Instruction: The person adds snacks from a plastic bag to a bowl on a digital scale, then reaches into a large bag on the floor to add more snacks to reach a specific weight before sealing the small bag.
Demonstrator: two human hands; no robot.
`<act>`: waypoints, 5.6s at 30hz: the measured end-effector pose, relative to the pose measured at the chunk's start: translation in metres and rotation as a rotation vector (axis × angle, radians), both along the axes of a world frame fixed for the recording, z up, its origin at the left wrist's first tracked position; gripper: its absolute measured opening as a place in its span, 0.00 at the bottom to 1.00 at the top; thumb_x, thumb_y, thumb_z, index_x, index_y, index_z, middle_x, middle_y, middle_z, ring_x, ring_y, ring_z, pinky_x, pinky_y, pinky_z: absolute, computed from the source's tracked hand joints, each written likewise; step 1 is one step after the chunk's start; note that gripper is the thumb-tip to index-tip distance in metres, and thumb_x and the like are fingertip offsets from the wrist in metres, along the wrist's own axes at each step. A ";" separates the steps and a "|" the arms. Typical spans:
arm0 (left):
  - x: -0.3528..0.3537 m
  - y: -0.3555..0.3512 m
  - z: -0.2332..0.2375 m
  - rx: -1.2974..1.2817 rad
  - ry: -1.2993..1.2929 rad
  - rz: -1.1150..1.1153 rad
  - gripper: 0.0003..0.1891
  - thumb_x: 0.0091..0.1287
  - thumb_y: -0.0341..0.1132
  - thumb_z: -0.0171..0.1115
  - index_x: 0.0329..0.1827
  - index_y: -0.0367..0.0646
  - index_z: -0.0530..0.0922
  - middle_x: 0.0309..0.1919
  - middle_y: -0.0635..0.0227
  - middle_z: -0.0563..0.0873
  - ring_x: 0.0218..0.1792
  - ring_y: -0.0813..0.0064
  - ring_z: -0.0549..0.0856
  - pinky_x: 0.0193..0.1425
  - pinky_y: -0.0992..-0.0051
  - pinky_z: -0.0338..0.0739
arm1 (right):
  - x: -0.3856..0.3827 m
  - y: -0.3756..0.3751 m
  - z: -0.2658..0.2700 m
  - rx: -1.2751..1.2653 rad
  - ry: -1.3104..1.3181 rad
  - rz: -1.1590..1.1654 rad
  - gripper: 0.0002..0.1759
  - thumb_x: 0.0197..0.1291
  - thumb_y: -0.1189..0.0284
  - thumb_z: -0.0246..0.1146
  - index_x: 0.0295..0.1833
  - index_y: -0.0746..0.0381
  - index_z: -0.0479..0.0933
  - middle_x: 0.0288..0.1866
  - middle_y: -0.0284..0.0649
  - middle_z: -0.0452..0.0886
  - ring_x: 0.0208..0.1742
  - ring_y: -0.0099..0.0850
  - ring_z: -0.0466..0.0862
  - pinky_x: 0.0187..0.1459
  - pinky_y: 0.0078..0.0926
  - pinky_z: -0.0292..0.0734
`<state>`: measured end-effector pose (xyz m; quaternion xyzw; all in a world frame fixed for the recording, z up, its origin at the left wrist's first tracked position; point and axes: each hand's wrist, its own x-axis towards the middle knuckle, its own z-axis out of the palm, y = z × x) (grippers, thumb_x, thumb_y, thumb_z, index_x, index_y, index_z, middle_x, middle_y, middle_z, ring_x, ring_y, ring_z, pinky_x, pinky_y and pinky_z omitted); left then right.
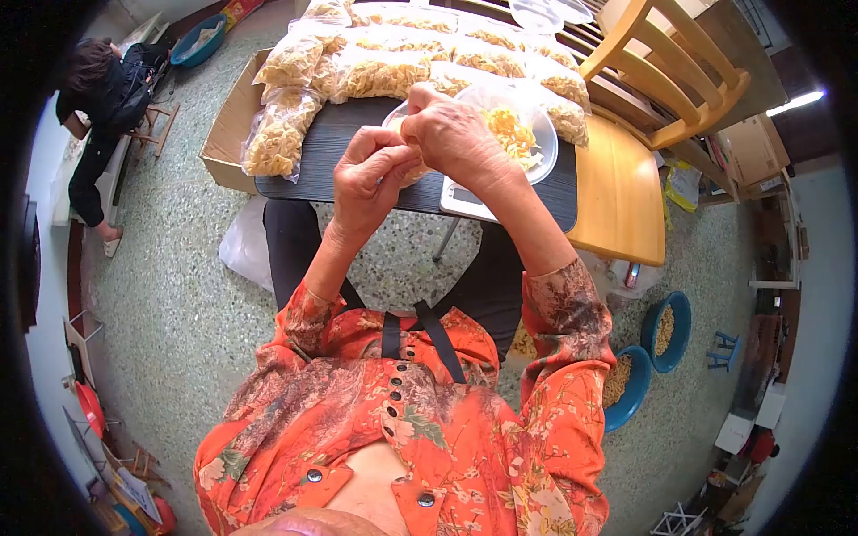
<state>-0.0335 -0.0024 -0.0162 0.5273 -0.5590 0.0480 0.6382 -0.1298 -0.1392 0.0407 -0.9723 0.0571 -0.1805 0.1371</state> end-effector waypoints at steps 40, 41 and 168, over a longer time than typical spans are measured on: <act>0.002 -0.005 0.005 0.006 -0.082 0.091 0.08 0.56 0.19 0.73 0.37 0.37 0.87 0.37 0.65 0.83 0.38 0.71 0.84 0.44 0.73 0.80 | -0.069 -0.068 -0.038 -0.064 0.301 -0.414 0.14 0.56 0.71 0.68 0.49 0.53 0.84 0.40 0.41 0.88 0.47 0.41 0.86 0.55 0.39 0.79; 0.002 -0.005 0.005 0.008 -0.079 0.092 0.08 0.56 0.19 0.73 0.37 0.37 0.87 0.37 0.65 0.83 0.38 0.71 0.84 0.44 0.73 0.80 | -0.070 -0.070 -0.037 0.010 0.297 -0.420 0.13 0.56 0.71 0.67 0.49 0.53 0.84 0.38 0.40 0.88 0.45 0.40 0.86 0.54 0.38 0.80; 0.000 -0.011 0.003 0.097 0.037 0.041 0.07 0.57 0.22 0.73 0.38 0.37 0.87 0.38 0.65 0.82 0.39 0.71 0.84 0.45 0.74 0.80 | -0.070 -0.072 -0.020 2.023 -0.744 -0.279 0.12 0.67 0.78 0.66 0.53 0.70 0.77 0.42 0.42 0.83 0.39 0.31 0.86 0.35 0.19 0.86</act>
